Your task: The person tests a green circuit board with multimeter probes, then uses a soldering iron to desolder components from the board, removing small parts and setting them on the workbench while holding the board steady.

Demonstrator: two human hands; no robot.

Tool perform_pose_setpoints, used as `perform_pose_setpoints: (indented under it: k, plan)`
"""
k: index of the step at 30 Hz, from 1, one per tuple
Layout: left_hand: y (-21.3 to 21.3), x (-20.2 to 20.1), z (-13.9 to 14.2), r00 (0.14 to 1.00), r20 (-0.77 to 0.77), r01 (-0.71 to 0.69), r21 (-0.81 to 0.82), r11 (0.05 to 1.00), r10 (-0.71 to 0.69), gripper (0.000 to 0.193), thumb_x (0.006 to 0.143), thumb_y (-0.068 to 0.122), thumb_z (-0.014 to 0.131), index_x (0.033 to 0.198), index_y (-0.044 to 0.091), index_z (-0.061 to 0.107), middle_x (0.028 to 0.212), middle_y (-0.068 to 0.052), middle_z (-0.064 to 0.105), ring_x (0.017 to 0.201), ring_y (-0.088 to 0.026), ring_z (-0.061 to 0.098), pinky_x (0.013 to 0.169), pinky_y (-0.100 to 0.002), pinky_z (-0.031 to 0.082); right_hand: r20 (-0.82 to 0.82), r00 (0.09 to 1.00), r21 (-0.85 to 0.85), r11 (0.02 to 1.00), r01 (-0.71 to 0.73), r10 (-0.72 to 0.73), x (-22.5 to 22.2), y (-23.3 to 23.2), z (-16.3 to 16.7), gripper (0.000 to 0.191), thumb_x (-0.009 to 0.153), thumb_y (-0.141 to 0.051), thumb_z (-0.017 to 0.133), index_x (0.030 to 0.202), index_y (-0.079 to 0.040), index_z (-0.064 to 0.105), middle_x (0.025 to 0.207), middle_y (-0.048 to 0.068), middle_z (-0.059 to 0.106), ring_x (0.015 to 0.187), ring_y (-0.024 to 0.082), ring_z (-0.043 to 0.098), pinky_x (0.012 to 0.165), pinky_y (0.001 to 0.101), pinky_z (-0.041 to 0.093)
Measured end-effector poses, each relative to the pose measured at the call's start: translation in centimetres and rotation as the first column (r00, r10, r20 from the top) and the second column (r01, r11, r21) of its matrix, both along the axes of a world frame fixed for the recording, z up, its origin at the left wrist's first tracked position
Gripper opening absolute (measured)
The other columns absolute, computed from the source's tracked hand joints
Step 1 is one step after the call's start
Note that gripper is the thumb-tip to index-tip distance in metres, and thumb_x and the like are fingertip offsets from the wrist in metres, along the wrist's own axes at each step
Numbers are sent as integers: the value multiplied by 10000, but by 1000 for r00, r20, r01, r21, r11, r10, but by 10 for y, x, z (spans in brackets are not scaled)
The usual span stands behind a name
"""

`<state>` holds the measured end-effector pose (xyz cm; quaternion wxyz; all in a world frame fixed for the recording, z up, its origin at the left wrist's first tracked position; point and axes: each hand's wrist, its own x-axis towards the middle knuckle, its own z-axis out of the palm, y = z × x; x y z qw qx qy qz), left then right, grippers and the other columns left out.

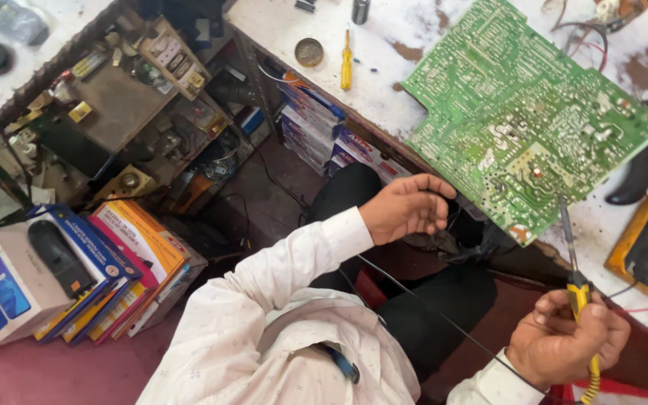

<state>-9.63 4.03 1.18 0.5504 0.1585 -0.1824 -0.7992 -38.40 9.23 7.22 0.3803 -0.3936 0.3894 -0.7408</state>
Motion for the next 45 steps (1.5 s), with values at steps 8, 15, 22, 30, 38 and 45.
perform_pose_setpoints:
  k: [8, 15, 22, 30, 38, 45]
  plan:
    - [-40, -9, 40, 995, 32, -97, 184, 978, 93, 177, 931, -52, 549, 1086, -15, 628, 747, -69, 614, 625, -183, 586, 592, -328, 504, 66, 997, 95, 995, 27, -33, -8, 1, -2, 184, 1131, -143, 636, 1091, -36, 492, 769, 191, 628, 569, 219, 574, 486, 246, 413]
    - [-64, -26, 78, 785, 593, -70, -205, 976, 180, 254, 942, 20, 477, 1032, -7, 714, 805, -20, 672, 551, -88, 421, 498, -254, 316, 158, 986, 182, 983, 30, -60, -14, -11, -10, 169, 1040, -157, 664, 1061, -11, 582, 816, 174, 679, 603, 213, 600, 560, 295, 488]
    - [-93, -52, 94, 110, 502, 229, -852, 470, 858, 117, 1007, 122, 738, 1109, 72, 708, 988, -107, 695, 895, -322, 701, 768, -448, 540, 114, 993, 251, 968, -15, -14, -3, -26, 2, 155, 1038, -150, 661, 1029, -13, 589, 807, 166, 690, 580, 184, 592, 518, 264, 457]
    - [-104, -71, 83, -39, 540, 370, -774, 514, 841, 94, 981, 174, 735, 1041, 103, 742, 1016, -88, 713, 830, -338, 695, 665, -465, 531, 108, 994, 234, 971, -49, 24, 0, -34, -5, 132, 1051, -136, 646, 1038, -20, 585, 818, 165, 694, 583, 173, 588, 525, 268, 456]
    - [-108, -69, 84, -35, 529, 405, -768, 496, 848, 50, 973, 155, 730, 975, 105, 733, 975, -72, 703, 806, -322, 694, 662, -455, 536, 109, 994, 223, 974, -45, 21, 1, -35, -5, 129, 1058, -133, 646, 1035, -23, 584, 830, 169, 698, 596, 176, 596, 532, 267, 459]
    - [-108, -69, 85, -40, 509, 415, -774, 478, 860, 42, 970, 149, 732, 970, 109, 744, 975, -61, 707, 806, -309, 697, 661, -446, 538, 85, 996, 230, 973, -30, 11, 4, -35, -2, 137, 1061, -142, 648, 1029, -25, 587, 823, 162, 701, 594, 168, 603, 523, 259, 457]
